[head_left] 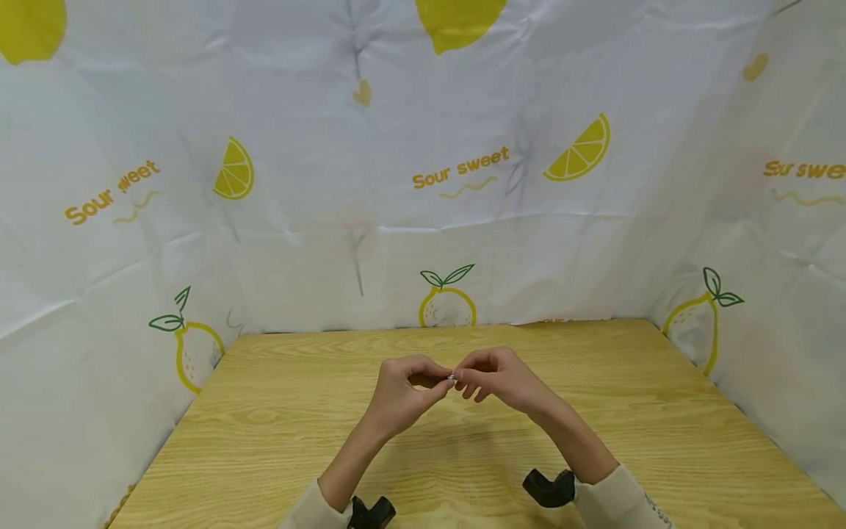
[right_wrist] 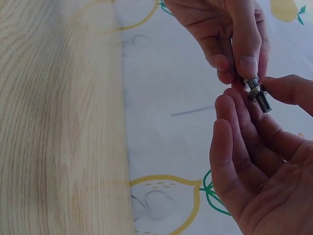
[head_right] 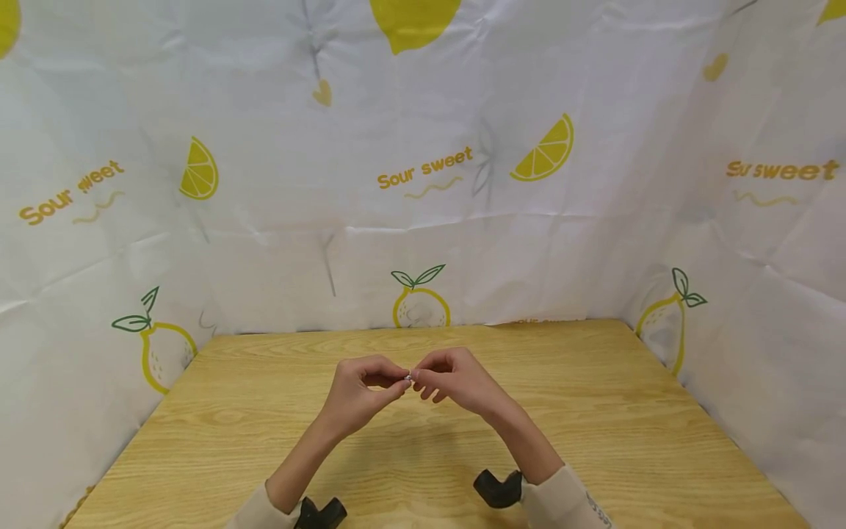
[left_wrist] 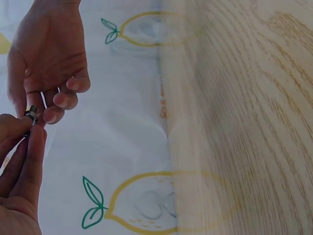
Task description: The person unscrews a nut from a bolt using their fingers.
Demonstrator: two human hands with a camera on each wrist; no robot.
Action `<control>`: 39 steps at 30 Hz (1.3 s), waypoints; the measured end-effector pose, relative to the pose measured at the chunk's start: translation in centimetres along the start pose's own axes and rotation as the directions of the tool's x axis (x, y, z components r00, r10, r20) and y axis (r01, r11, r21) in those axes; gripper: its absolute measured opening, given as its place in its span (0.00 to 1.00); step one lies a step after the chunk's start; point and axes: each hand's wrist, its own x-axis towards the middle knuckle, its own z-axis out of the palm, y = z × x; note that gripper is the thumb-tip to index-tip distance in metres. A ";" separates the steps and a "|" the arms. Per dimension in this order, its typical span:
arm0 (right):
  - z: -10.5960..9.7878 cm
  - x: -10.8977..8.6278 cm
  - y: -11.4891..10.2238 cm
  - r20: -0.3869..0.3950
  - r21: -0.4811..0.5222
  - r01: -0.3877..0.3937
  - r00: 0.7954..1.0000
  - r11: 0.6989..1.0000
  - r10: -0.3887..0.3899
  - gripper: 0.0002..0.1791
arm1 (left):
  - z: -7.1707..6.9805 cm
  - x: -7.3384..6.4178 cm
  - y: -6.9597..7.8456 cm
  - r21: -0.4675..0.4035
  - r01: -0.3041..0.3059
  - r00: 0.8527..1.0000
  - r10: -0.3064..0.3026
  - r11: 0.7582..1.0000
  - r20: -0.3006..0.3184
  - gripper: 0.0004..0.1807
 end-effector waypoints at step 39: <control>-0.1 -0.1 0.0 -0.028 -0.012 0.039 0.999 0.999 -0.039 0.13 | 0.0 0.0 0.1 -0.001 0.012 1.000 -0.012 1.000 -0.003 0.02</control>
